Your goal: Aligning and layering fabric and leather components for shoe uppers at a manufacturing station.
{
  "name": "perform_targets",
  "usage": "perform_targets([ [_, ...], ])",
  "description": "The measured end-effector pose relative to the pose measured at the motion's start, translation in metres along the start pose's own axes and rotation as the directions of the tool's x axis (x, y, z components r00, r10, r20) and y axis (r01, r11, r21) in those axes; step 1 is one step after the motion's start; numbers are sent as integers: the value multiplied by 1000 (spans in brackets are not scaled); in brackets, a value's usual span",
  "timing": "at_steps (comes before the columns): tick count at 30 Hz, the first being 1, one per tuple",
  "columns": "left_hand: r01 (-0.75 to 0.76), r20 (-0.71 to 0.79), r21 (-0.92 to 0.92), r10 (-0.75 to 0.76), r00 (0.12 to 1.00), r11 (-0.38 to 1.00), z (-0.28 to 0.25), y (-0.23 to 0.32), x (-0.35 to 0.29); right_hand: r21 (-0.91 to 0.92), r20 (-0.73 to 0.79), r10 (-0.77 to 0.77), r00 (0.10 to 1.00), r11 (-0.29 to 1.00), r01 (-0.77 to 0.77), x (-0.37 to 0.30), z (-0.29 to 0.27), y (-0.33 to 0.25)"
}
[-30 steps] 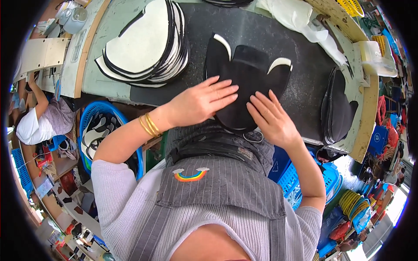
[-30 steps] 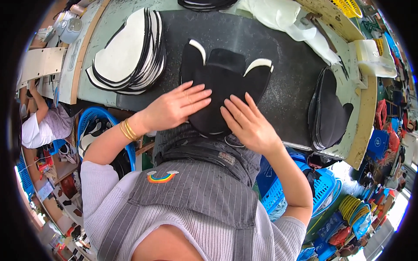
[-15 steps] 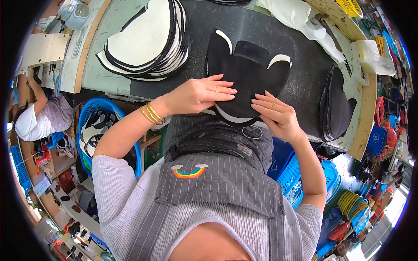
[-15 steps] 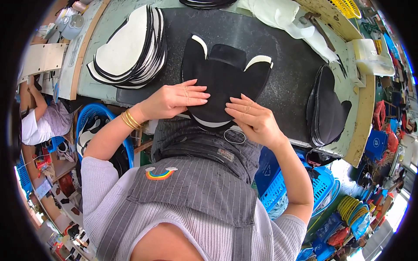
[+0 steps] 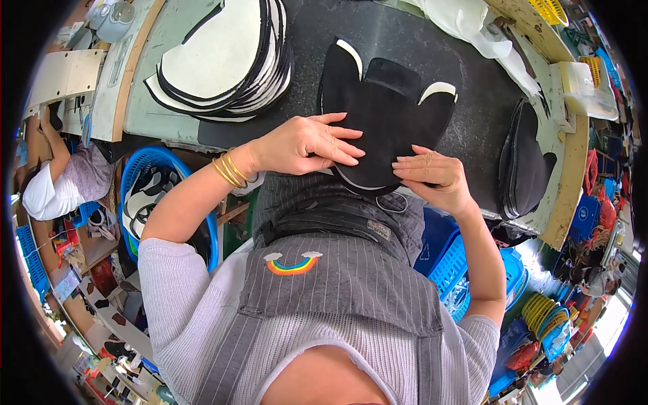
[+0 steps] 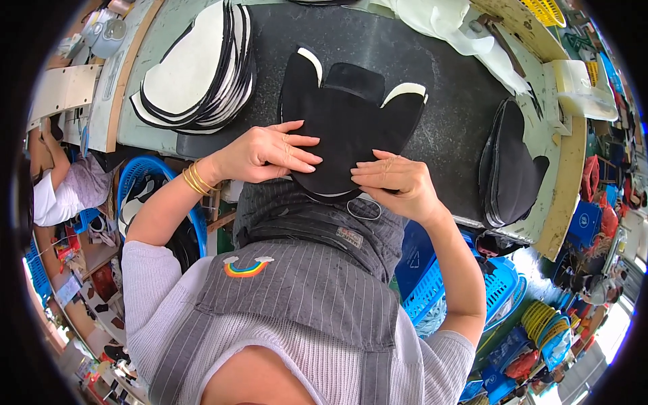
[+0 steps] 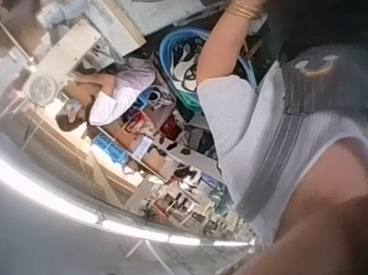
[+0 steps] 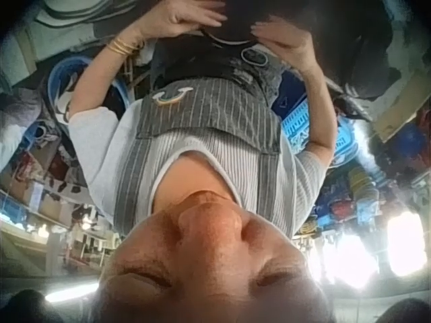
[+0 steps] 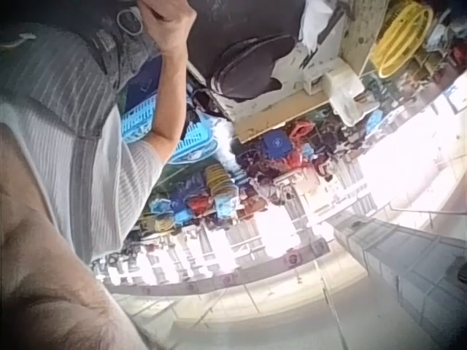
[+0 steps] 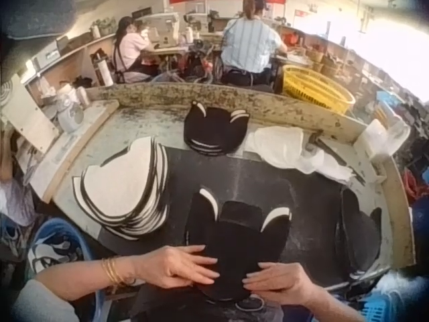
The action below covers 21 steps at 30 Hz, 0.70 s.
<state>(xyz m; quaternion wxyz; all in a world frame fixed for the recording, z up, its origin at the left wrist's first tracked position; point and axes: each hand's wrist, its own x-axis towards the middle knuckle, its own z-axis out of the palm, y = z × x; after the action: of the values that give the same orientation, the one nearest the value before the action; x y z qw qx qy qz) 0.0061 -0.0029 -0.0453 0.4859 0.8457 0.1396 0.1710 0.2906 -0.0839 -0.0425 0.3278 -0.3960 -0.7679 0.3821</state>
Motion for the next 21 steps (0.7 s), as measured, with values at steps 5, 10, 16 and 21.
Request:
perform_targets([
  [5,-40,8,77,40,999,996,-5,3,-4,32,124,-64,990,998,61,5,-11,-3],
  [10,96,-232,-120,-122,965,988,-22,3,2,256,138,170,976,946,-201,33,-35,-14],
  [16,318,-403,67,-266,875,946,-15,-21,27,-394,367,-288,884,813,429,112,21,13],
  [21,329,-402,235,-216,890,915,-13,-23,28,-386,645,-256,720,703,597,96,21,0],
])
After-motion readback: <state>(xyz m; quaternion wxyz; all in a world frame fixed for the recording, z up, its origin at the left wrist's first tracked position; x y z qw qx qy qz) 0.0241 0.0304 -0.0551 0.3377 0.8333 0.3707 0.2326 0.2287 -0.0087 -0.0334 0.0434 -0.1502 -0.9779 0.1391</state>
